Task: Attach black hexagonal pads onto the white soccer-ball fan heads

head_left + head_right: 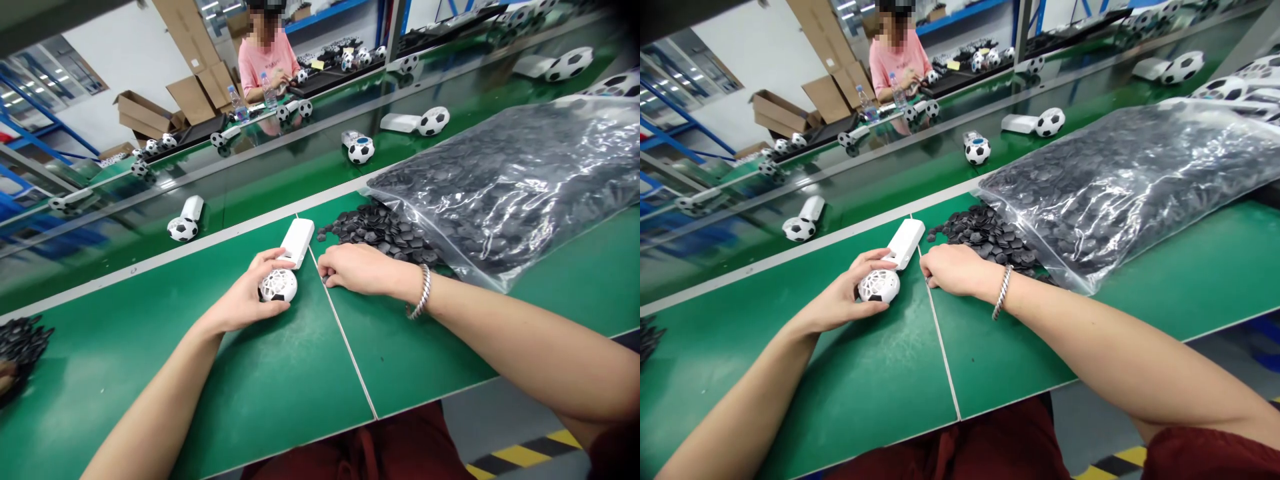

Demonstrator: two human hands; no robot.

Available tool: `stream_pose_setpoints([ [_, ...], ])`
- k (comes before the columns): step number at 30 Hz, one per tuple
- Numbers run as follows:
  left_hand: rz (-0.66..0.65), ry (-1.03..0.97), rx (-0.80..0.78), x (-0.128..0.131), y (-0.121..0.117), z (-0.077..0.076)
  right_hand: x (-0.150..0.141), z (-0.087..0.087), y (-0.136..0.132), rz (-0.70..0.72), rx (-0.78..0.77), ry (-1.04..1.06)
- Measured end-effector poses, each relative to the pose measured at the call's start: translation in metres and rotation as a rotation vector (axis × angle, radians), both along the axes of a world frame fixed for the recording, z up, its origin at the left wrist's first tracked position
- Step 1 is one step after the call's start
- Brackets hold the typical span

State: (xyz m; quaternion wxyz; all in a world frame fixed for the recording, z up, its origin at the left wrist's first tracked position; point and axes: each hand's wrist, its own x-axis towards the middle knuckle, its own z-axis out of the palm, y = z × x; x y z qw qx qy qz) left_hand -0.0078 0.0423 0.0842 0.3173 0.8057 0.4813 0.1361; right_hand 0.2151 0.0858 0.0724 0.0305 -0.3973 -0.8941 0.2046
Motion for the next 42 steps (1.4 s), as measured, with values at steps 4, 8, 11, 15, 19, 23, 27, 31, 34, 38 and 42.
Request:
stream_pose_setpoints([
  [4, 0.07, 0.073, -0.001, -0.006, 0.001, 0.005, 0.001, 0.001, 0.0, 0.029, -0.047, 0.039],
  [8, -0.02, 0.071, -0.041, -0.011, 0.003, 0.01, -0.003, 0.002, -0.002, 0.167, -0.041, 0.205],
  [11, -0.094, 0.064, -0.07, -0.015, 0.005, 0.015, -0.007, 0.002, -0.005, 0.242, -0.015, 0.35],
  [15, -0.103, 0.045, -0.06, -0.013, 0.004, 0.013, -0.011, 0.002, -0.011, 0.238, -0.033, 0.467],
  [19, -0.017, 0.071, -0.002, -0.005, 0.0, 0.008, -0.013, 0.001, -0.014, 0.222, -0.05, 0.501],
  [23, 0.052, 0.067, 0.03, 0.0, -0.002, 0.005, -0.015, 0.0, -0.017, 0.224, 0.008, 0.555],
  [27, 0.075, 0.043, 0.025, 0.002, -0.002, 0.004, -0.017, -0.002, -0.019, 0.196, -0.025, 0.588],
  [31, 0.081, 0.023, 0.013, 0.006, -0.003, 0.003, -0.02, -0.007, -0.021, 0.161, -0.085, 0.572],
  [34, 0.063, 0.013, 0.014, 0.008, -0.004, 0.002, -0.023, -0.01, -0.022, 0.156, -0.103, 0.583],
  [38, 0.051, 0.007, 0.023, 0.009, -0.006, 0.002, -0.025, -0.012, -0.021, 0.139, -0.056, 0.6],
  [42, 0.074, 0.005, 0.024, 0.011, -0.006, 0.002, -0.026, -0.012, -0.021, 0.115, -0.041, 0.594],
])
